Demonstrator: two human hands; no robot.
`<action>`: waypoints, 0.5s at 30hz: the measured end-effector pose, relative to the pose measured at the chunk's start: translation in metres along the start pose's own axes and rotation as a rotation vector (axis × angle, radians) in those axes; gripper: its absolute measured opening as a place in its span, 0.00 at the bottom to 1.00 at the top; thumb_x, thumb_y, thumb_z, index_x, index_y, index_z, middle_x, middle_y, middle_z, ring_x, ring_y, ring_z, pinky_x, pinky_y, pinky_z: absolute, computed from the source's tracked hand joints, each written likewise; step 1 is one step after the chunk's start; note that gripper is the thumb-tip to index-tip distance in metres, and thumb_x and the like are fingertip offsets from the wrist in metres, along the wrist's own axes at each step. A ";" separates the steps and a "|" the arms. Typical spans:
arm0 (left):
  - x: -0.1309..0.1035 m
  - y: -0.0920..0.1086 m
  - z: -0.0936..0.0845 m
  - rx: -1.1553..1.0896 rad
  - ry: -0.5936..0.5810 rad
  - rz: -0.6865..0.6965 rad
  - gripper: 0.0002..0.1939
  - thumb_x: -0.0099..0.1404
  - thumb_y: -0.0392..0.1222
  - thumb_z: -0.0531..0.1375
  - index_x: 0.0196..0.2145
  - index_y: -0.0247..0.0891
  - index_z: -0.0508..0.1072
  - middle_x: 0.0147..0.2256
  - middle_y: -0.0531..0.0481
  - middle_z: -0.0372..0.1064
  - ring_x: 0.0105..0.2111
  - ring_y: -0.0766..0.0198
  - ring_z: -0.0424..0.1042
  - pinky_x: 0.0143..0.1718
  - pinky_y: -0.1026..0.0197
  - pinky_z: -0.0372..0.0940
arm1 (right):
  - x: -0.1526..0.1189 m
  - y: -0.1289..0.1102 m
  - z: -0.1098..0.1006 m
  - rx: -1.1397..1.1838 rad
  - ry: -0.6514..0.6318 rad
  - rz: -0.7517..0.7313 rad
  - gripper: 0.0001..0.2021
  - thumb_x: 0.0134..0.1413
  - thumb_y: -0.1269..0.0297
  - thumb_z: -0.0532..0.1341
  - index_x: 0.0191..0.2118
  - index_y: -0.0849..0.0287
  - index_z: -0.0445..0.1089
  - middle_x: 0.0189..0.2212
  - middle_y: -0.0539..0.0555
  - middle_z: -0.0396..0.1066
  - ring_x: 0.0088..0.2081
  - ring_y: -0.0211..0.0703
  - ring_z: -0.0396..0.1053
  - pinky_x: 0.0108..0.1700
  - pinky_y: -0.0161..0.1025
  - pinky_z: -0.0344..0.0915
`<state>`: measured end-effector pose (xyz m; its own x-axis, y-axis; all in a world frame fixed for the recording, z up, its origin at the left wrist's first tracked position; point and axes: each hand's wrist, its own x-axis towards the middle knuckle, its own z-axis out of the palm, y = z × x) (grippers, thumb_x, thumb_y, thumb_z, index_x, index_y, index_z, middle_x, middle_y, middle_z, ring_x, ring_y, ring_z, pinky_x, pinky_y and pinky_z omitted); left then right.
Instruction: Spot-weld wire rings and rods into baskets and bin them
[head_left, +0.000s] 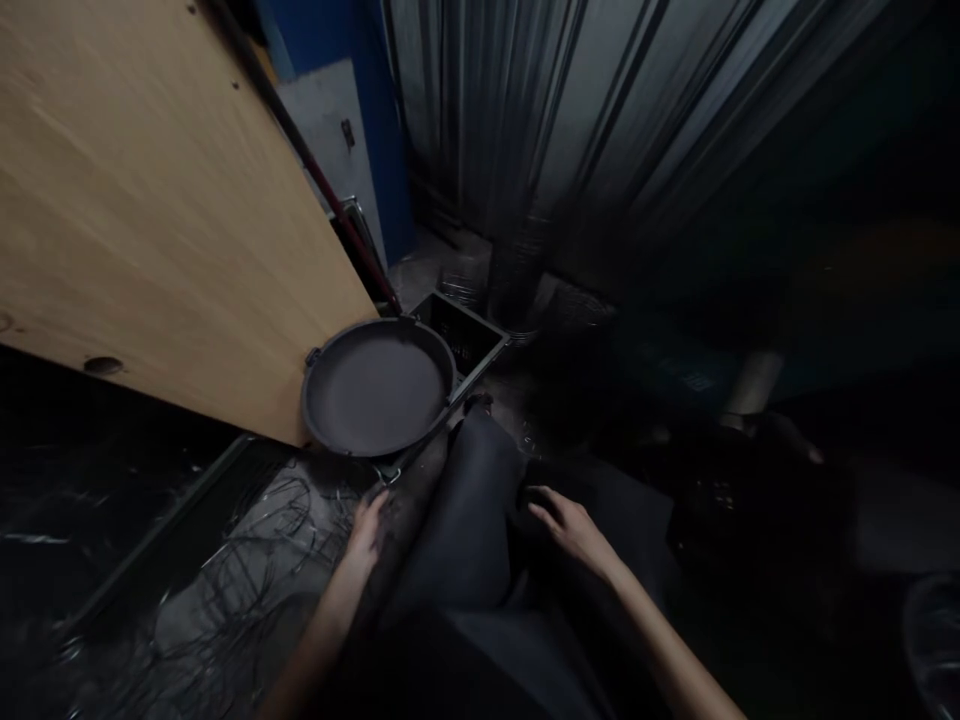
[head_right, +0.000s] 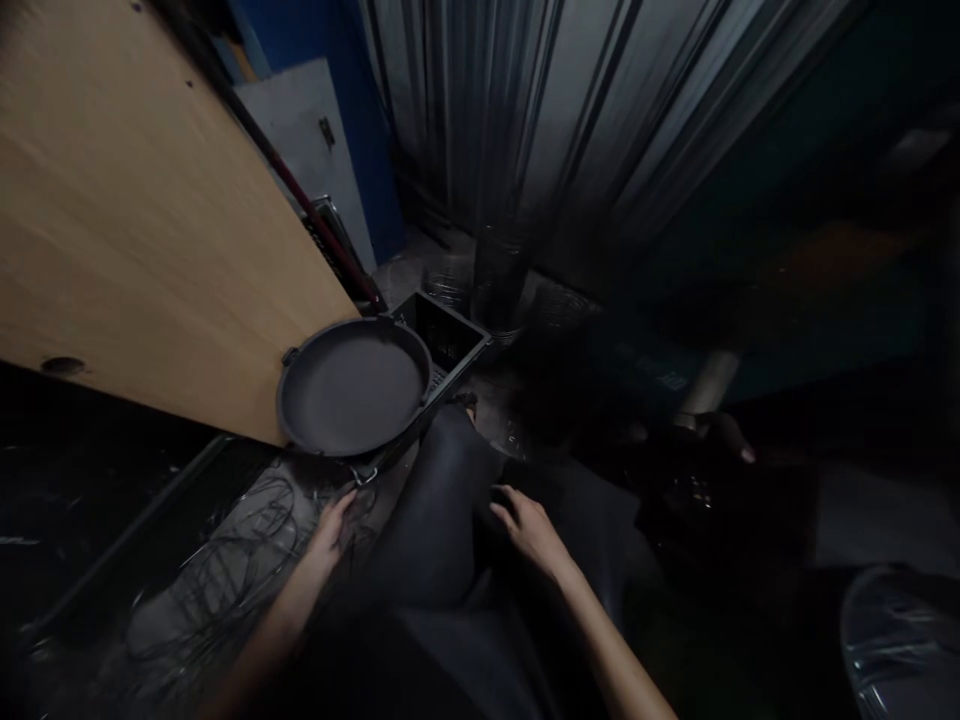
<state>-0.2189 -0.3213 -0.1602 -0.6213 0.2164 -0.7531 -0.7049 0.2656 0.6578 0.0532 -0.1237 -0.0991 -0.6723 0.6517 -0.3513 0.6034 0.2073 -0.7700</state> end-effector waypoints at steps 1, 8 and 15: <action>0.000 0.009 0.002 -0.025 -0.028 0.018 0.11 0.60 0.33 0.59 0.41 0.41 0.70 0.34 0.47 0.73 0.31 0.59 0.75 0.35 0.58 0.71 | 0.006 0.000 0.000 0.014 0.019 0.006 0.20 0.55 0.55 0.53 0.48 0.59 0.70 0.47 0.60 0.72 0.50 0.52 0.69 0.55 0.49 0.62; -0.006 0.099 0.123 -0.104 -0.250 0.329 0.17 0.59 0.35 0.60 0.47 0.39 0.68 0.39 0.47 0.73 0.31 0.64 0.73 0.34 0.65 0.68 | 0.102 0.008 -0.005 0.204 0.217 0.071 0.20 0.54 0.51 0.55 0.47 0.57 0.70 0.45 0.58 0.73 0.47 0.51 0.70 0.50 0.47 0.67; -0.013 0.097 0.341 0.173 -0.605 0.577 0.17 0.62 0.34 0.56 0.50 0.40 0.68 0.42 0.46 0.70 0.39 0.61 0.71 0.42 0.60 0.67 | 0.230 0.036 -0.029 0.339 0.357 0.222 0.20 0.56 0.51 0.54 0.46 0.61 0.69 0.40 0.58 0.73 0.42 0.50 0.72 0.43 0.45 0.71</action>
<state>-0.1630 0.0219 -0.0911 -0.5425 0.8133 -0.2101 -0.2413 0.0886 0.9664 -0.0667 0.0546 -0.1924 -0.3215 0.8727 -0.3675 0.5023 -0.1718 -0.8474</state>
